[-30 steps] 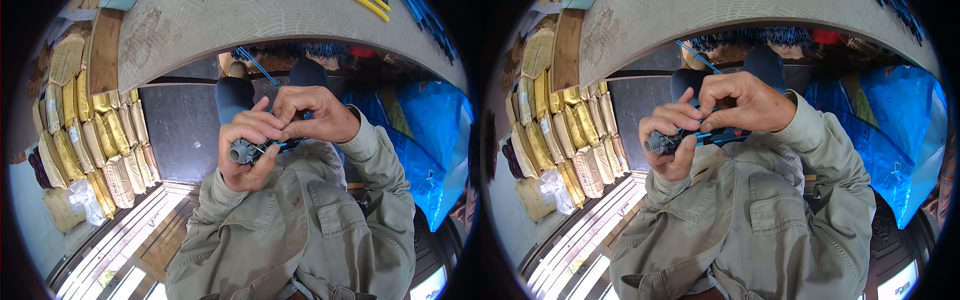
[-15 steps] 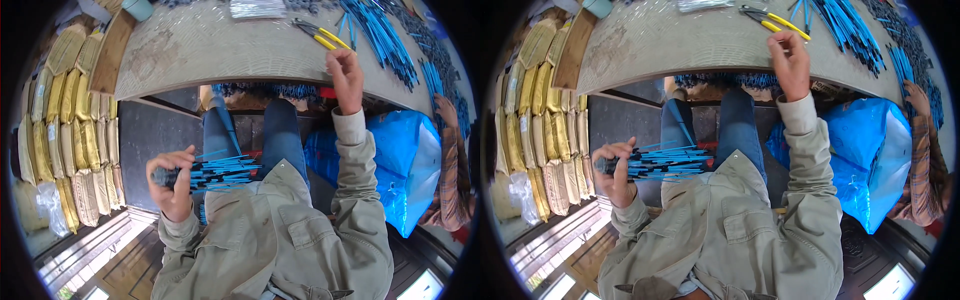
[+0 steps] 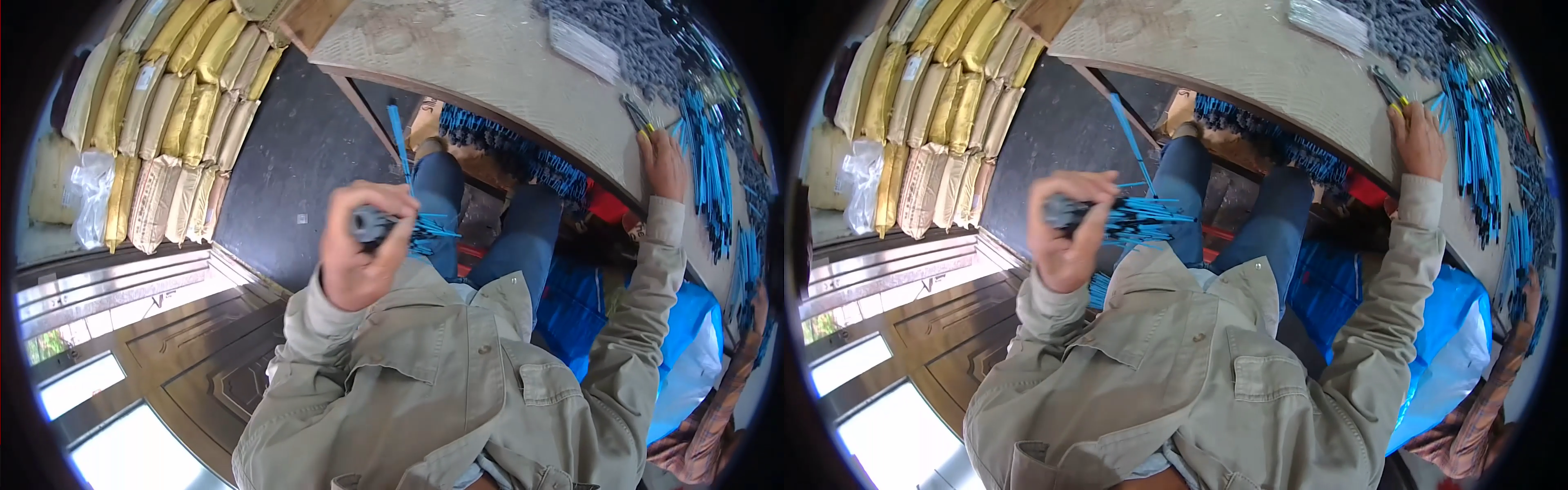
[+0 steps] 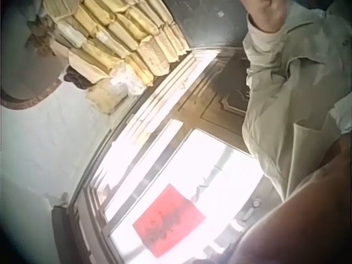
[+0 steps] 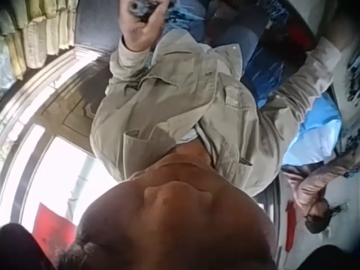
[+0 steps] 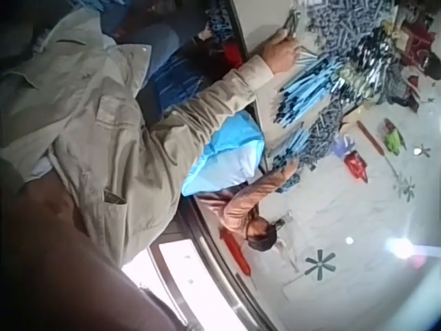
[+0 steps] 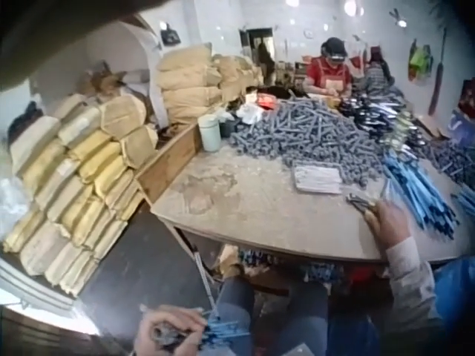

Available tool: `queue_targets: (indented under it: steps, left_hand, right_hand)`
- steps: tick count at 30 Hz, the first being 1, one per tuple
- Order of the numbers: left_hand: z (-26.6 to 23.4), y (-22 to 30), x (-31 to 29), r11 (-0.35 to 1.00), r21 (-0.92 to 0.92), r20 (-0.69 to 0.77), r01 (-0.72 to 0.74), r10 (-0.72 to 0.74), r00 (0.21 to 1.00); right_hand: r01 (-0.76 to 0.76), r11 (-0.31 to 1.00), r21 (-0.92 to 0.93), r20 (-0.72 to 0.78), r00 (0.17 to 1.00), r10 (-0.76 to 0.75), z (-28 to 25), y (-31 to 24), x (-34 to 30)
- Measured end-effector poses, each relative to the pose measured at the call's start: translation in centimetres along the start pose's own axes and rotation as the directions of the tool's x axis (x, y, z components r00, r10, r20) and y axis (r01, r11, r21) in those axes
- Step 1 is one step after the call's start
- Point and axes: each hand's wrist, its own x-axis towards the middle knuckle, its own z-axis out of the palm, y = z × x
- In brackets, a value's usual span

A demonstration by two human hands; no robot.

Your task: The person assembles blue tubes and small metal components, including spring pins, into a larger component at a workbench. The assembly is performed using pliers.

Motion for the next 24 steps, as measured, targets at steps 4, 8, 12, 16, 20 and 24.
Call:
queue_targets:
  steps: [4,8,12,16,20,24]
  left_hand:
    - [1.4,-0.5,-0.1,1.0,0.017,0.076,0.019,-0.021,0.997]
    - [2.7,-0.9,1.1,0.998,0.001,0.184,0.061,-0.06,0.981]
    - [3.0,-1.4,1.6,0.998,0.035,0.194,0.057,-0.063,0.979]
    - [2.8,-1.1,1.9,0.997,0.044,0.176,0.069,-0.076,0.981]
    - [2.4,-1.1,1.6,0.994,0.055,0.155,0.09,-0.097,0.983]
    - [1.9,-1.2,1.1,0.994,0.065,0.114,0.083,-0.09,0.989]
  right_hand:
    - [0.134,0.968,-0.213,-0.011,0.99,-0.14,0.6,-0.4,0.6]
    - [-0.107,0.833,0.542,-0.028,0.989,0.146,-1.7,-1.3,-1.8]
    - [0.039,0.572,0.82,-0.009,0.998,-0.055,-7.5,-11.8,-4.9]
    - [0.429,0.857,0.286,-0.148,0.903,-0.403,-10.1,-17.1,-5.1]
    - [0.547,0.829,-0.117,-0.52,0.677,-0.52,-8.5,-18.5,-4.4]
    - [0.535,0.795,-0.286,-0.578,0.565,-0.589,-8.2,-19.1,-4.1]
